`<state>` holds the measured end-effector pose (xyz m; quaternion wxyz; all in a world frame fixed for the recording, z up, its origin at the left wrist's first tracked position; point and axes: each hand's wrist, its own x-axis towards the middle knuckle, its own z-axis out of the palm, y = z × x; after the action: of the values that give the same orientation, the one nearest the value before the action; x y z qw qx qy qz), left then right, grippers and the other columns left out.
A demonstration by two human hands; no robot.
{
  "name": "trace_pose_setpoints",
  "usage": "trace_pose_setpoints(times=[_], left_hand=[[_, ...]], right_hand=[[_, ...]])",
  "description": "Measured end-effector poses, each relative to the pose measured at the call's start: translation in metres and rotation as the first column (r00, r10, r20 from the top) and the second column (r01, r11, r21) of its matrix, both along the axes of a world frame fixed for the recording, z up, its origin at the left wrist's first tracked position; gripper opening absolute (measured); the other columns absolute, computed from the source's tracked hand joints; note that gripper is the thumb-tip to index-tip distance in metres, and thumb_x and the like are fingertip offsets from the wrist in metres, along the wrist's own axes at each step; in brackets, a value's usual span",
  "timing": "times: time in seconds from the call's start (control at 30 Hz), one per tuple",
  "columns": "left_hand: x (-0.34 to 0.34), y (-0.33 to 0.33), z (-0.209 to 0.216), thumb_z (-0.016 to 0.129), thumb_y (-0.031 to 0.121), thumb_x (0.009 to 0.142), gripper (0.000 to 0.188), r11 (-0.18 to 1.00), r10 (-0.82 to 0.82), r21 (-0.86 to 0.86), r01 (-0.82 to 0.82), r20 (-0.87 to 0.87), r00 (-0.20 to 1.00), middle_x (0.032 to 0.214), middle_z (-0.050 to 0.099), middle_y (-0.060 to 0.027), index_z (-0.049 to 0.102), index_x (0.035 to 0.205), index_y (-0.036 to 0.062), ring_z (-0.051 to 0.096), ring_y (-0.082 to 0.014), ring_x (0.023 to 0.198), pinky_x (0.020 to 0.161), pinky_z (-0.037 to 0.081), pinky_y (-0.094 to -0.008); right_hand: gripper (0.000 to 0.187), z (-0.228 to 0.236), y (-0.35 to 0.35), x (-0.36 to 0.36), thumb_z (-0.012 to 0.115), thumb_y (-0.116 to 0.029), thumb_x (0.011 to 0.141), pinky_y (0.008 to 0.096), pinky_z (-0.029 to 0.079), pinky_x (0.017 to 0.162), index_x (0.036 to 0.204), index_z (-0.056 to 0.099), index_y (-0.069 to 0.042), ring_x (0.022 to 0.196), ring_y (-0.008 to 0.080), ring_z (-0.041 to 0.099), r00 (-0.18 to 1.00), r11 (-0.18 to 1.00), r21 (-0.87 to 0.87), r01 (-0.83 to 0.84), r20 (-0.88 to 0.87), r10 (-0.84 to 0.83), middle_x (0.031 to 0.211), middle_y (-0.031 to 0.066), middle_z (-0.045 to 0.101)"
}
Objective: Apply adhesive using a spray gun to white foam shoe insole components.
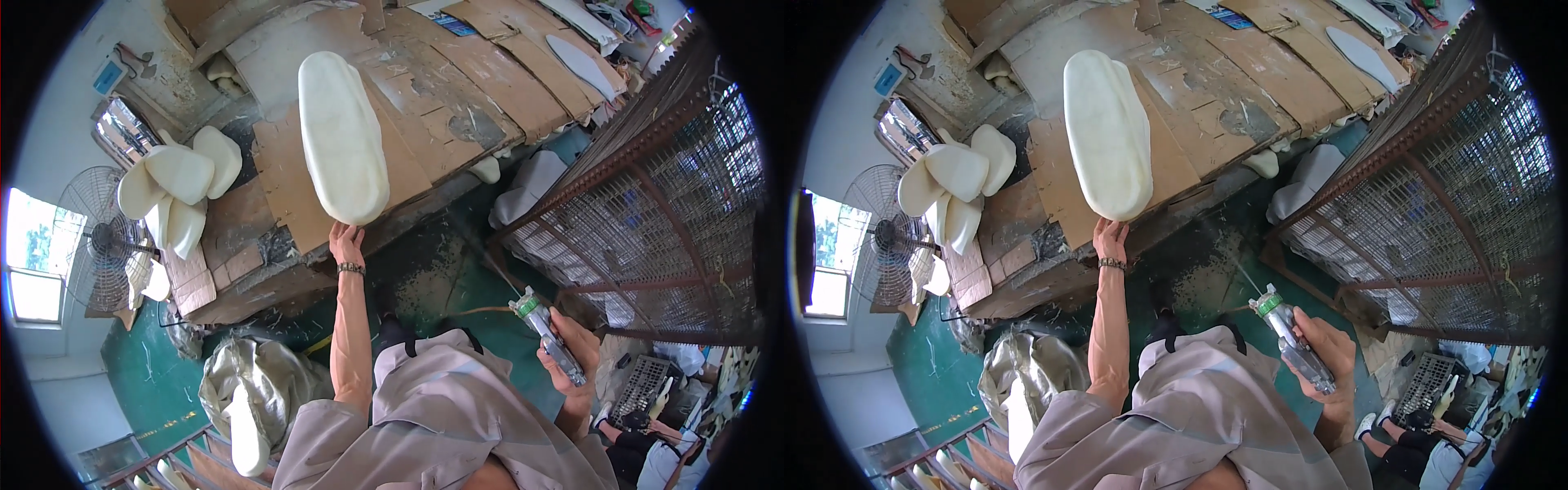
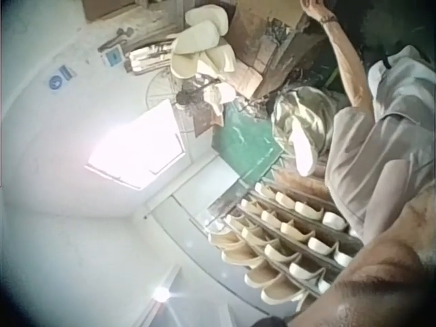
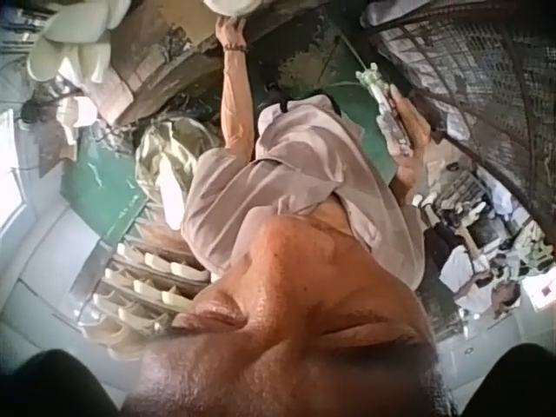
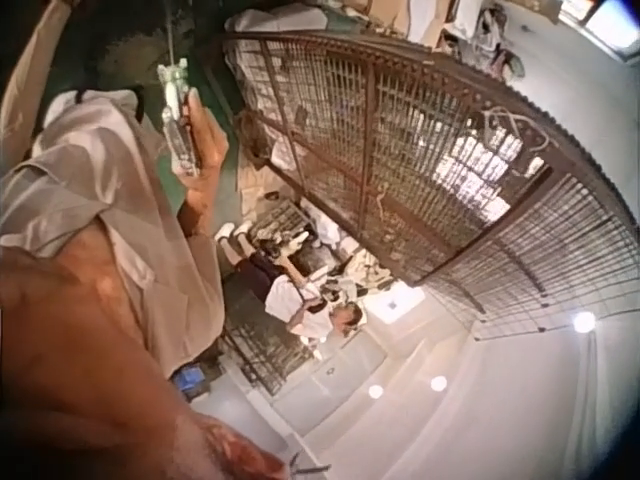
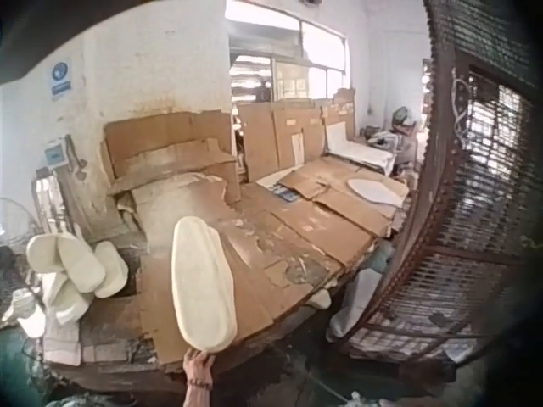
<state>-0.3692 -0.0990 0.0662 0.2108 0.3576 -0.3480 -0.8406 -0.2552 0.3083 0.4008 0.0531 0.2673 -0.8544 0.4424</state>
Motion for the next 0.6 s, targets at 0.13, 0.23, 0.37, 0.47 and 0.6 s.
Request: trace_pose_setpoints(times=[0.13, 0.23, 0.37, 0.47, 0.6], left_hand=[[-0.003, 0.005, 0.009, 0.065, -0.003, 0.089, 0.055, 1.0, 0.003, 0.03, -0.005, 0.047, 0.999, 0.133, 0.058, -0.0103, 0.046, 0.139, 0.0045, 0.059, -0.0218, 0.116, 0.091, 0.054, -0.0386], [-0.001, -0.005, 0.01, 0.066, -0.005, 0.088, 0.053, 0.996, 0.091, 0.02, -0.092, 0.035, 0.995, 0.129, 0.058, -0.0078, 0.048, 0.136, 0.0059, 0.06, -0.0202, 0.108, 0.087, 0.052, -0.0364], [0.001, -0.015, 0.005, 0.068, -0.004, 0.088, 0.043, 0.997, 0.014, 0.076, -0.004, -0.125, 0.992, 0.111, 0.063, -0.0043, 0.054, 0.128, 0.0039, 0.062, -0.0161, 0.095, 0.08, 0.052, -0.0327], [-0.005, -0.01, 0.012, 0.074, 0.0, 0.086, 0.032, 0.993, -0.026, 0.11, 0.052, -0.223, 0.974, 0.096, 0.064, -0.0024, 0.059, 0.115, 0.0011, 0.062, -0.0127, 0.08, 0.074, 0.053, -0.0274], [-0.016, 0.002, 0.061, 0.081, 0.004, 0.082, 0.046, 0.994, -0.032, 0.089, 0.057, -0.262, 0.965, 0.103, 0.064, -0.0064, 0.053, 0.119, -0.0009, 0.064, -0.0139, 0.087, 0.077, 0.056, -0.029]], right_hand=[[0.049, 0.008, -0.023, -0.015, 0.075, -0.014, 0.083, 0.0317, 0.05, 0.063, 0.126, 0.062, 0.008, 0.071, 0.0221, 0.065, 0.998, 0.999, -0.008, 0.051, -0.022, -0.051, 0.084, 0.0147, 0.065], [0.05, 0.014, -0.026, -0.026, 0.076, -0.015, 0.083, 0.031, 0.052, 0.066, 0.126, 0.063, 0.007, 0.074, 0.0213, 0.066, 0.984, 0.982, 0.101, -0.157, 0.101, 0.147, 0.087, 0.0147, 0.068], [0.053, 0.009, -0.038, -0.027, 0.075, -0.007, 0.08, 0.0334, 0.053, 0.072, 0.129, 0.061, 0.008, 0.076, 0.0281, 0.067, 0.999, 0.994, 0.103, 0.041, 0.023, -0.043, 0.09, 0.0186, 0.068], [0.051, 0.005, -0.047, -0.033, 0.069, -0.016, 0.09, 0.0363, 0.055, 0.07, 0.132, 0.057, 0.011, 0.076, 0.0269, 0.068, 0.997, 0.999, 0.047, -0.004, 0.073, 0.0, 0.089, 0.0173, 0.069], [0.051, -0.004, -0.076, -0.048, 0.07, -0.016, 0.089, 0.0369, 0.054, 0.067, 0.132, 0.057, 0.01, 0.073, 0.0274, 0.067, 0.99, 0.988, 0.093, -0.122, 0.081, 0.114, 0.085, 0.016, 0.067]])
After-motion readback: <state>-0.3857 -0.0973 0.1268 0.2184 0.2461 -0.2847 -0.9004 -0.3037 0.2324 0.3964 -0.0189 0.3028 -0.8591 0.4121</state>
